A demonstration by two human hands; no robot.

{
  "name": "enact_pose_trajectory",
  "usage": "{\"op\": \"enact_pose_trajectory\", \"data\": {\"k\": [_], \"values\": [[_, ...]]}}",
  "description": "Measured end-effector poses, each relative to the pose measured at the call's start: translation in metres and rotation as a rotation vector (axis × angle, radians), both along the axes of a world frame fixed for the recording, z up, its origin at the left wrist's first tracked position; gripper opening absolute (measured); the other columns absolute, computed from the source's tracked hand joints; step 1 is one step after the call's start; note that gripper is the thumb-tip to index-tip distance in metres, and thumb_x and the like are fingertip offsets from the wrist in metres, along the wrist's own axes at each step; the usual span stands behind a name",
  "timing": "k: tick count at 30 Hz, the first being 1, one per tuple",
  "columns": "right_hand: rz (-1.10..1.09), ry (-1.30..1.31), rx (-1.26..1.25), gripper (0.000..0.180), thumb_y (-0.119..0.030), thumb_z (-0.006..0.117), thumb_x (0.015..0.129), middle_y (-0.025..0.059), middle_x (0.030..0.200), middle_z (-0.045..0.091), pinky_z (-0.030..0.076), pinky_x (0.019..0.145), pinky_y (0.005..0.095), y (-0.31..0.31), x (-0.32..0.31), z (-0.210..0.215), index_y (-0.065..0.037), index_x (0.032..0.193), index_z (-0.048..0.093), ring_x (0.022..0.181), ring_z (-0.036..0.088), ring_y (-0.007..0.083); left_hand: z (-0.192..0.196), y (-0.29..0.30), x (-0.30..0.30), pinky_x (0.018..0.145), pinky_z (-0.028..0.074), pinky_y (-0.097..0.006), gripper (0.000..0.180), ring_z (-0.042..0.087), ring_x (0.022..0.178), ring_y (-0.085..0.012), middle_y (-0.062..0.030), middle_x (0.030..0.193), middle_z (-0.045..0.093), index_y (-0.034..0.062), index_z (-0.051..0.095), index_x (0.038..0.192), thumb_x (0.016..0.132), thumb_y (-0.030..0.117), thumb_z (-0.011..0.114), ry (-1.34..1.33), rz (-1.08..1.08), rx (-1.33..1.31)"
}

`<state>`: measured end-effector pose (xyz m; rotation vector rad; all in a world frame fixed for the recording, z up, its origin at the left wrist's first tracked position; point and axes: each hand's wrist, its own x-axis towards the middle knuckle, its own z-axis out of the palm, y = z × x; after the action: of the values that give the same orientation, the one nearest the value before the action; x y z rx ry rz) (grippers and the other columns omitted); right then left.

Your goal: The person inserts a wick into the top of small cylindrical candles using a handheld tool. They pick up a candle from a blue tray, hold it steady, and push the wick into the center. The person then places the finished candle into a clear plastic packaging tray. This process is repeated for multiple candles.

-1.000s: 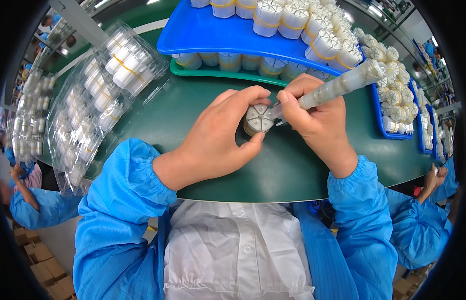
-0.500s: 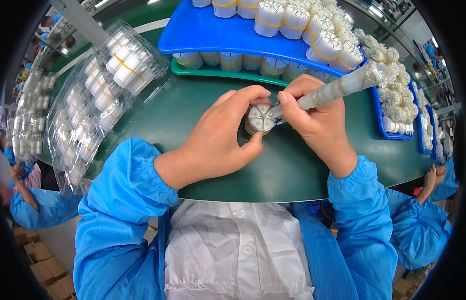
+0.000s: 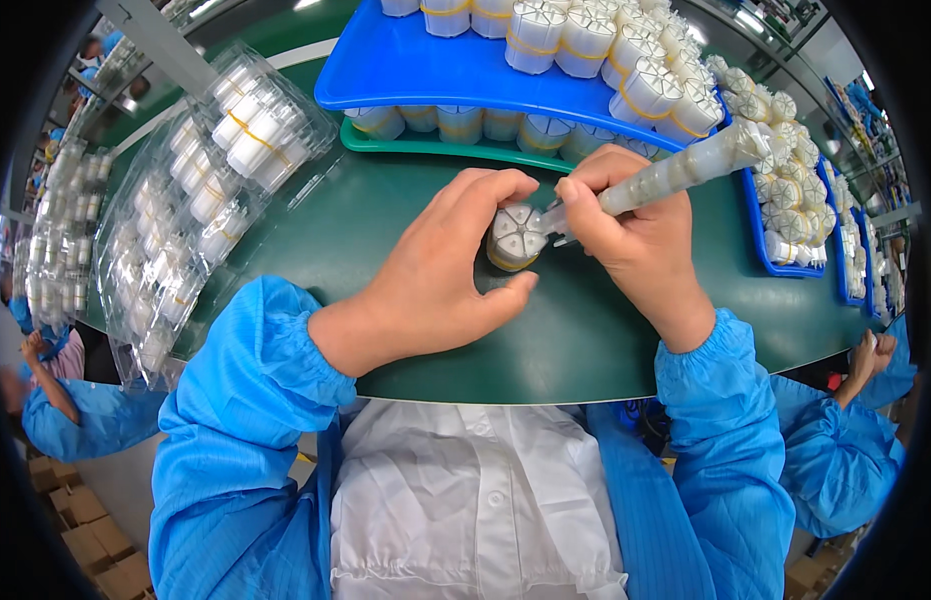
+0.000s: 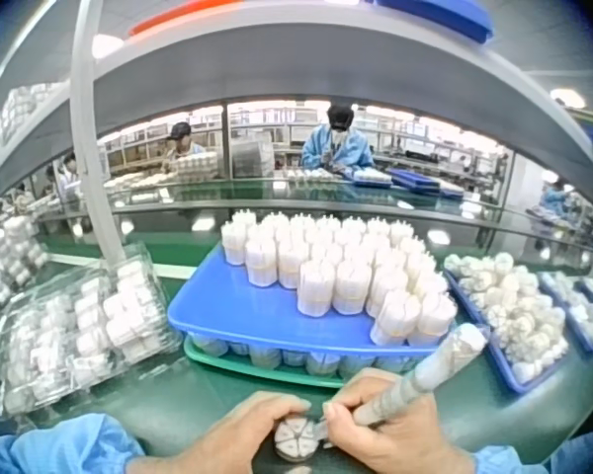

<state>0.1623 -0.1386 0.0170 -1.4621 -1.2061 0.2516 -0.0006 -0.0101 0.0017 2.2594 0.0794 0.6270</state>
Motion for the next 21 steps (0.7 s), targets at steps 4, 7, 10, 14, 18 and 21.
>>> {"op": "enact_pose_trajectory", "data": {"k": [4,7,10,14,18,21], "values": [[-0.001,0.076,-0.109,0.015,-0.011,0.071,0.090,0.0016,0.072,0.062,0.043,0.057,0.0272,-0.001,0.000,0.000,0.001,0.082,0.066,0.065,0.055,0.0094,-0.003,0.000,-0.001,0.097,0.051,-0.036,0.062,0.062,0.114,-0.0275,-0.0140,0.122,0.059,0.0026,0.049,0.132,0.078,0.006,0.078,0.077,0.024,-0.055],[0.006,0.109,-0.143,0.014,-0.011,0.071,0.089,0.0020,0.073,0.062,0.043,0.058,0.0274,0.001,-0.001,0.001,0.000,0.083,0.066,0.066,0.055,0.0092,-0.004,-0.001,-0.002,0.098,0.051,-0.035,0.055,0.063,0.112,-0.0247,-0.0123,0.122,0.058,0.0019,0.051,0.130,0.081,0.005,0.077,0.088,0.027,-0.090],[-0.002,0.048,-0.118,0.012,-0.009,0.072,0.088,0.0034,0.075,0.064,0.044,0.059,0.0281,0.002,-0.001,0.001,0.000,0.082,0.066,0.067,0.057,0.0109,-0.004,0.000,-0.004,0.099,0.051,-0.035,0.053,0.062,0.113,-0.0209,-0.0106,0.123,0.057,0.0009,0.050,0.130,0.083,0.003,0.075,0.128,0.008,-0.262],[-0.076,0.095,0.057,0.007,-0.002,0.071,0.085,0.0064,0.073,0.063,0.044,0.059,0.0305,0.000,0.000,0.002,-0.001,0.080,0.066,0.066,0.059,0.0157,0.006,0.004,-0.014,0.100,0.051,-0.034,0.050,0.060,0.114,-0.0191,-0.0095,0.125,0.057,0.0026,0.053,0.132,0.086,0.003,0.072,0.102,0.029,-0.272],[-0.051,-0.062,0.028,0.008,-0.001,0.070,0.086,0.0067,0.075,0.062,0.043,0.058,0.0298,-0.003,-0.003,0.004,-0.001,0.080,0.065,0.065,0.057,0.0156,0.035,0.046,-0.031,0.089,0.052,-0.034,0.049,0.062,0.106,-0.0242,-0.0123,0.122,0.060,0.0034,0.054,0.133,0.088,0.010,0.071,-0.214,0.225,0.023],[-0.003,-0.046,-0.011,0.008,-0.001,0.070,0.085,0.0067,0.076,0.062,0.043,0.057,0.0299,0.000,-0.010,0.007,-0.001,0.079,0.065,0.065,0.057,0.0158,0.068,0.096,-0.045,0.097,0.050,-0.034,0.047,0.060,0.114,-0.0219,-0.0144,0.126,0.060,0.0001,0.047,0.141,0.096,0.006,0.060,-0.305,0.358,-0.203]]}}
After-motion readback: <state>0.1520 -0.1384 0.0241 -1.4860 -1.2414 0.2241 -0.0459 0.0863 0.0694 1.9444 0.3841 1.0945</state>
